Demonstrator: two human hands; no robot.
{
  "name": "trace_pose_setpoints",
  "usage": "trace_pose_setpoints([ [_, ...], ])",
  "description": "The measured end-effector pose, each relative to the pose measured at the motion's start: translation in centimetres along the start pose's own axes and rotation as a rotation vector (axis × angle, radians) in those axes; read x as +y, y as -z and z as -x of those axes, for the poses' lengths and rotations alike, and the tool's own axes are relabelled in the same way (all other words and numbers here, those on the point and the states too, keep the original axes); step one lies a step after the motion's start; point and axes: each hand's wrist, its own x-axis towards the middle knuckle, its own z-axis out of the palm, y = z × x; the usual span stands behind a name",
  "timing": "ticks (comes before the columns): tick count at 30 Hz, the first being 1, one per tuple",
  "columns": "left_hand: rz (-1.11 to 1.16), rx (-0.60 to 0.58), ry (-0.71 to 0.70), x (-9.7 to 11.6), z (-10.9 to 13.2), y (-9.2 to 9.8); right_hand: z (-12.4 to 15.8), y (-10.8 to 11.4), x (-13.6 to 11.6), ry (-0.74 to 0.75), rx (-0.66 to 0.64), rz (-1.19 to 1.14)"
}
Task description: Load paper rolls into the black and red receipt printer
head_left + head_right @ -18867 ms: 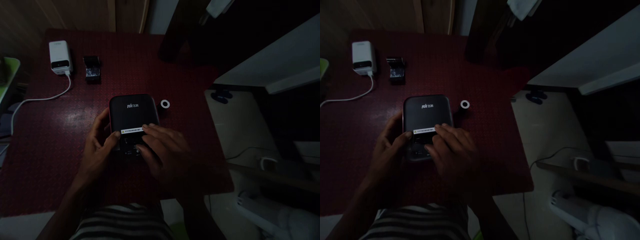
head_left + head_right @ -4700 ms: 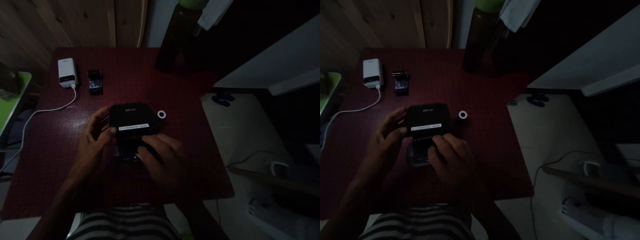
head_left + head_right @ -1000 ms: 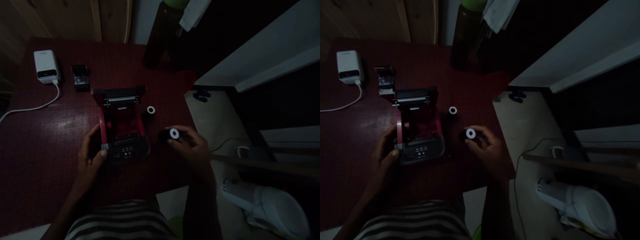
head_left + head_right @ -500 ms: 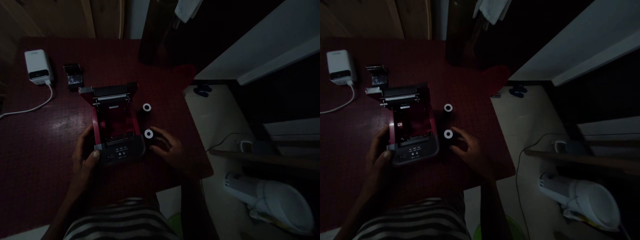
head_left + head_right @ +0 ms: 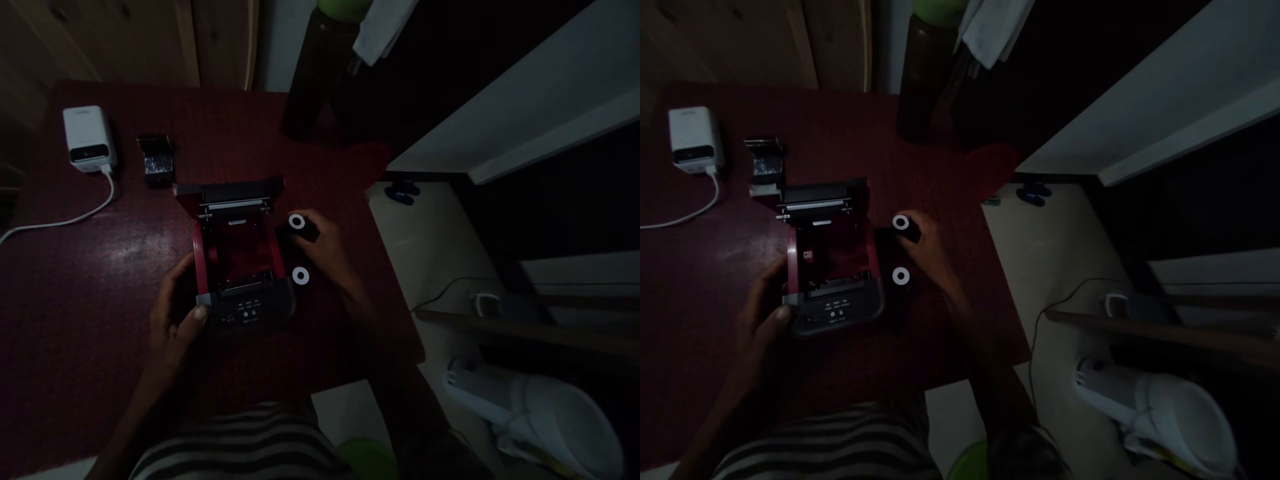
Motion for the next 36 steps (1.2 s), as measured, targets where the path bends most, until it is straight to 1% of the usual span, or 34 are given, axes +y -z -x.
trace_pose_setpoints([
  [2,0.0,-0.012,0.021,0.1,0.1,0.0,0.0,-0.1,-0.2,0.014,0.011,0.013],
  [5,-0.002,-0.018,0.015,0.2,0.1,0.0,1.3,1.5,-2.0,0.024,0.041,0.022],
  [7,0.006,-0.022,0.015,0.1,0.0,0.0,2.9,3.3,-4.5,0.054,0.048,0.036],
  [9,0.023,-0.026,0.032,0.0,0.1,0.0,4.5,4.9,-7.6,0.106,0.024,0.087],
  [11,0.03,-0.025,0.053,0.1,0.1,0.0,5.8,5.6,-10.8,0.175,-0.031,0.16],
  [12,0.031,-0.025,0.059,0.1,0.1,0.0,6.2,5.5,-12.1,0.207,-0.061,0.197],
  [13,0.03,-0.028,0.057,0.2,0.1,0.0,6.4,5.1,-13.2,0.247,-0.099,0.242],
  [15,0.03,-0.033,0.041,0.3,0.1,0.0,6.3,3.7,-14.5,0.354,-0.197,0.355],
  [17,0.03,-0.04,0.023,0.4,0.2,0.0,5.6,1.6,-14.9,0.469,-0.31,0.476],
  [19,0.032,-0.049,0.02,0.5,0.2,0.1,4.8,-0.6,-15.0,0.51,-0.407,0.602],
  [21,0.036,-0.06,0.027,0.7,0.2,0.1,4.0,-2.5,-15.2,0.459,-0.479,0.751],
  [23,0.038,-0.063,0.031,0.7,0.3,0.2,3.5,-4.0,-15.6,0.379,-0.523,0.893],
  [25,0.034,-0.065,0.034,0.7,0.3,0.2,3.2,-5.0,-16.1,0.324,-0.536,0.985],
  [27,0.028,-0.065,0.027,0.6,0.4,0.2,2.9,-5.6,-16.3,0.3,-0.53,1.037],
  [30,0.027,-0.068,0.026,0.5,0.4,0.2,2.4,-6.0,-16.1,0.308,-0.548,1.061],
  [32,0.027,-0.071,0.027,0.5,0.5,0.3,2.0,-6.3,-15.6,0.314,-0.573,1.036],
  [36,0.022,-0.071,0.016,0.5,0.5,0.3,1.4,-6.9,-14.2,0.259,-0.575,0.949],
])
